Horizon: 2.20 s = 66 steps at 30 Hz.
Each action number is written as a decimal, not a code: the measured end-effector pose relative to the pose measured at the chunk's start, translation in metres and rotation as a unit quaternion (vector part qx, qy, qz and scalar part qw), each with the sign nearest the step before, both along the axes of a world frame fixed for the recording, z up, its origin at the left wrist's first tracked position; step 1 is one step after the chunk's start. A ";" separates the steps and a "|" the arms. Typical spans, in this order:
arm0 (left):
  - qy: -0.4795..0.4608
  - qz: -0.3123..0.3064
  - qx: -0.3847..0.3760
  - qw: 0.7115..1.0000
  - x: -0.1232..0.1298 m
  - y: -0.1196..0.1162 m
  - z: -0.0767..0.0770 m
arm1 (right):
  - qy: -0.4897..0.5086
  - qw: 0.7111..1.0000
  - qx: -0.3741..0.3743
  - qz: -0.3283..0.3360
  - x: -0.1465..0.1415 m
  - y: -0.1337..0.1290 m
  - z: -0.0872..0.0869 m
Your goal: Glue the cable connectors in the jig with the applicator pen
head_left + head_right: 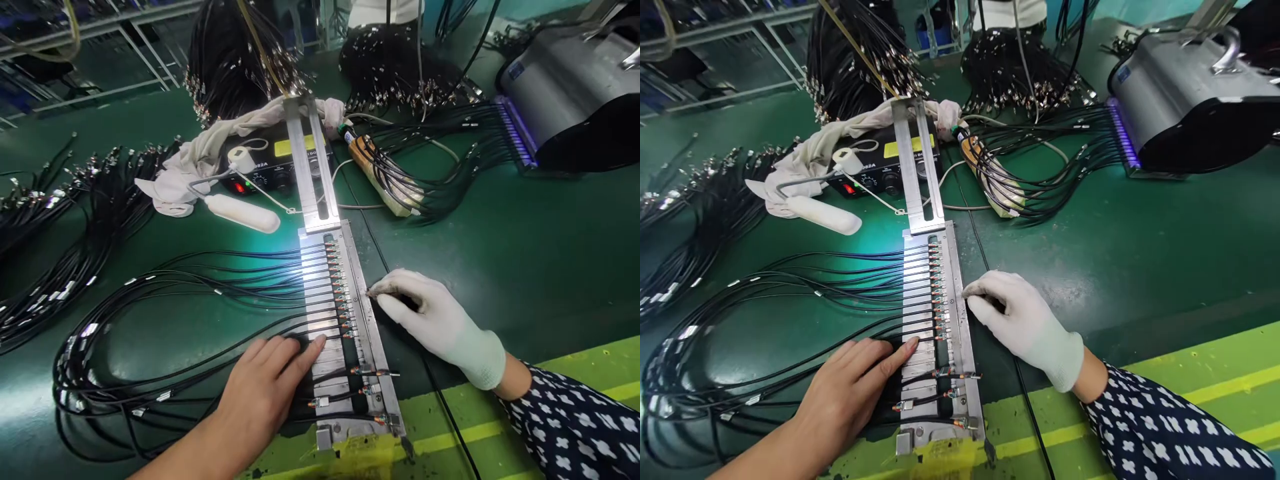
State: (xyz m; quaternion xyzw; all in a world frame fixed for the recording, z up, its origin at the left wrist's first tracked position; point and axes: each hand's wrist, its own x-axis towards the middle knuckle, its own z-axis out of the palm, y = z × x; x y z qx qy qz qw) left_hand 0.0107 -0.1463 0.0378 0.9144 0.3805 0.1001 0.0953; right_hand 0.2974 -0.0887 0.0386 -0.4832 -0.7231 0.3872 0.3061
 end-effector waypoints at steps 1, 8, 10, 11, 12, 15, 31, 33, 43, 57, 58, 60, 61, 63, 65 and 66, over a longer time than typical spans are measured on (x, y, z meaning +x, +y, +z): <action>-0.007 0.008 -0.020 1.000 0.001 0.000 0.004 | 0.002 1.000 0.006 0.001 0.000 0.000 -0.001; -0.081 0.085 -0.157 0.981 -0.013 -0.032 0.027 | -0.004 0.996 0.094 0.006 -0.004 -0.025 0.001; -0.082 0.089 -0.163 0.979 -0.021 -0.041 0.025 | -0.020 0.989 0.128 0.071 -0.009 -0.038 0.007; -0.086 0.092 -0.160 0.979 -0.024 -0.044 0.023 | -0.026 0.984 0.136 0.109 -0.012 -0.044 0.010; -0.089 0.093 -0.155 0.979 -0.026 -0.047 0.021 | -0.034 0.980 0.135 0.140 -0.014 -0.049 0.012; -0.107 0.087 -0.137 0.981 -0.030 -0.049 0.019 | -0.061 0.974 0.127 0.175 -0.018 -0.061 0.016; -0.257 0.200 -0.331 0.886 -0.026 -0.029 0.042 | 0.021 0.986 0.079 0.148 -0.012 -0.072 0.005; -0.258 0.216 -0.294 0.895 -0.025 -0.027 0.041 | 0.021 0.985 0.075 0.153 -0.013 -0.074 0.009; -0.188 0.128 -0.254 0.940 0.010 -0.016 0.014 | -0.050 0.953 0.187 0.231 -0.004 -0.073 0.024; -0.101 -0.016 -0.201 0.974 -0.011 0.015 0.026 | -0.033 0.999 0.022 -0.011 0.009 -0.019 -0.003; -0.098 -0.022 -0.204 0.974 -0.011 0.017 0.025 | -0.034 0.999 0.023 -0.011 0.009 -0.018 -0.002; -0.103 -0.028 -0.211 0.972 -0.009 0.020 0.023 | -0.038 0.999 0.027 -0.008 0.008 -0.017 -0.001; -0.106 -0.029 -0.215 0.970 -0.009 0.021 0.021 | -0.039 0.999 0.030 -0.007 0.008 -0.016 -0.001; -0.109 -0.030 -0.218 0.969 -0.008 0.020 0.018 | -0.045 0.998 0.034 -0.006 0.008 -0.015 -0.001; -0.098 -0.026 -0.189 0.977 -0.009 0.013 0.014 | -0.050 0.998 0.037 -0.007 0.009 -0.015 -0.002; -0.081 -0.016 -0.160 0.984 -0.010 0.008 0.013 | -0.050 0.998 0.039 -0.008 0.009 -0.015 -0.003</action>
